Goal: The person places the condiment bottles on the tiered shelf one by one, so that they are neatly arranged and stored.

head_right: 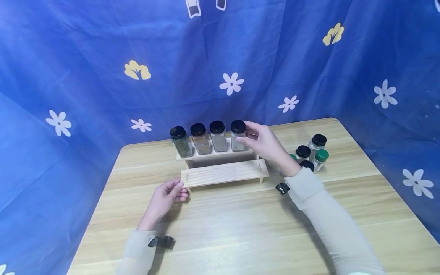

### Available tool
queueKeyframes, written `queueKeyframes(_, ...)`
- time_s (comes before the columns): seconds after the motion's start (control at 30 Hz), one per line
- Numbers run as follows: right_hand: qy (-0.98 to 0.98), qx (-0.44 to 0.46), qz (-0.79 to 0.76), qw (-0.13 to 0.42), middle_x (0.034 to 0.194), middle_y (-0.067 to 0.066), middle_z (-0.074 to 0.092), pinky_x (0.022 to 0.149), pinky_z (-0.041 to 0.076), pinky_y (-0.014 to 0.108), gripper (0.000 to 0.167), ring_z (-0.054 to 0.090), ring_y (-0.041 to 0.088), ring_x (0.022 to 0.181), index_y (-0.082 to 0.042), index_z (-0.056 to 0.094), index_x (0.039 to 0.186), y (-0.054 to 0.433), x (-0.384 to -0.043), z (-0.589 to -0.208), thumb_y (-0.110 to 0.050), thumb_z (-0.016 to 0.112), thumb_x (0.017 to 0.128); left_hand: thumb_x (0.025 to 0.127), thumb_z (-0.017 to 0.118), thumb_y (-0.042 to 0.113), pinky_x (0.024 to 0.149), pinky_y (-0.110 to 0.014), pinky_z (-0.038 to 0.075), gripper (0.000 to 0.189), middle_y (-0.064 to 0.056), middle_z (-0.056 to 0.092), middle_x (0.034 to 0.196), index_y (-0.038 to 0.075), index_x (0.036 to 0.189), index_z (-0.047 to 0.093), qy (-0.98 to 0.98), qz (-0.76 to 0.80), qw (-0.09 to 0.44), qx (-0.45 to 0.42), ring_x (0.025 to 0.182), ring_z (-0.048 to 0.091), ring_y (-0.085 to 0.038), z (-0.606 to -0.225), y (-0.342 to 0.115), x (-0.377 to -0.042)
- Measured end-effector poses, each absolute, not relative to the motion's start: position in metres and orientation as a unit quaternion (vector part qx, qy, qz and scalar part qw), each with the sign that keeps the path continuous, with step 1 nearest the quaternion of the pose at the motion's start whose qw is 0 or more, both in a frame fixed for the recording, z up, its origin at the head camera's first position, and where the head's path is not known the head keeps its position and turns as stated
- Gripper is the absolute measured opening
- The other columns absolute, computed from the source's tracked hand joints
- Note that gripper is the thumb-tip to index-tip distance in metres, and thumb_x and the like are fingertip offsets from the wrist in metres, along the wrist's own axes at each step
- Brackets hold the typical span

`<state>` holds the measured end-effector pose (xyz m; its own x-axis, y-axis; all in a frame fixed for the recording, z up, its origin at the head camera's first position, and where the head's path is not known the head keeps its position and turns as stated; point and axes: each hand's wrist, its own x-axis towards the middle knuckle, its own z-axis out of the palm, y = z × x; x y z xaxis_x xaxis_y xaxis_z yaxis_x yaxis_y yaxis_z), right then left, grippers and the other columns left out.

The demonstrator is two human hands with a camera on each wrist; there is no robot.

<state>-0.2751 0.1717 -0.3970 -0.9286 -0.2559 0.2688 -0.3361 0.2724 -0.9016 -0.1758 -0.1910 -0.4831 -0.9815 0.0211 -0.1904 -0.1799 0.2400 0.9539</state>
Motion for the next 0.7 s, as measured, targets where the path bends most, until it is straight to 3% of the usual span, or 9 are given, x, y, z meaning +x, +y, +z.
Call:
queueKeyframes(0.13,-0.802,0.183,0.568,0.033,0.137,0.019,0.071,0.101,0.062,0.02,0.052,0.071,0.033,0.122,-0.001,0.062,0.143,0.168,-0.278,-0.399,-0.009,0.079,0.095,0.11,0.056,0.013,0.082,-0.028,0.07,0.041,-0.031,0.071,0.112,-0.014,0.141,0.052,0.782,0.617,0.08,-0.05,0.089,0.076,-0.023,-0.484,-0.191,-0.175)
queueKeyframes(0.37,-0.798,0.172,0.577,0.03,0.141,0.018,0.068,0.112,0.059,0.036,0.054,0.068,0.032,0.128,-0.003,0.06,0.145,0.165,-0.278,-0.402,-0.012,0.079,0.095,0.11,0.056,0.012,0.081,-0.028,0.07,0.043,-0.029,0.072,0.109,-0.015,0.142,0.05,0.784,0.613,0.084,-0.048,0.086,0.075,-0.018,-0.486,-0.192,-0.175)
queueKeyframes(0.7,-0.776,0.163,0.608,0.041,0.144,0.025,0.063,0.103,0.059,0.016,0.057,0.065,0.039,0.132,0.003,0.055,0.147,0.188,-0.268,-0.403,-0.007,0.077,0.096,0.11,0.055,0.011,0.08,-0.027,0.07,0.04,-0.029,0.072,0.109,-0.014,0.141,0.053,0.786,0.611,0.079,-0.051,0.084,0.075,-0.016,-0.49,-0.191,-0.177)
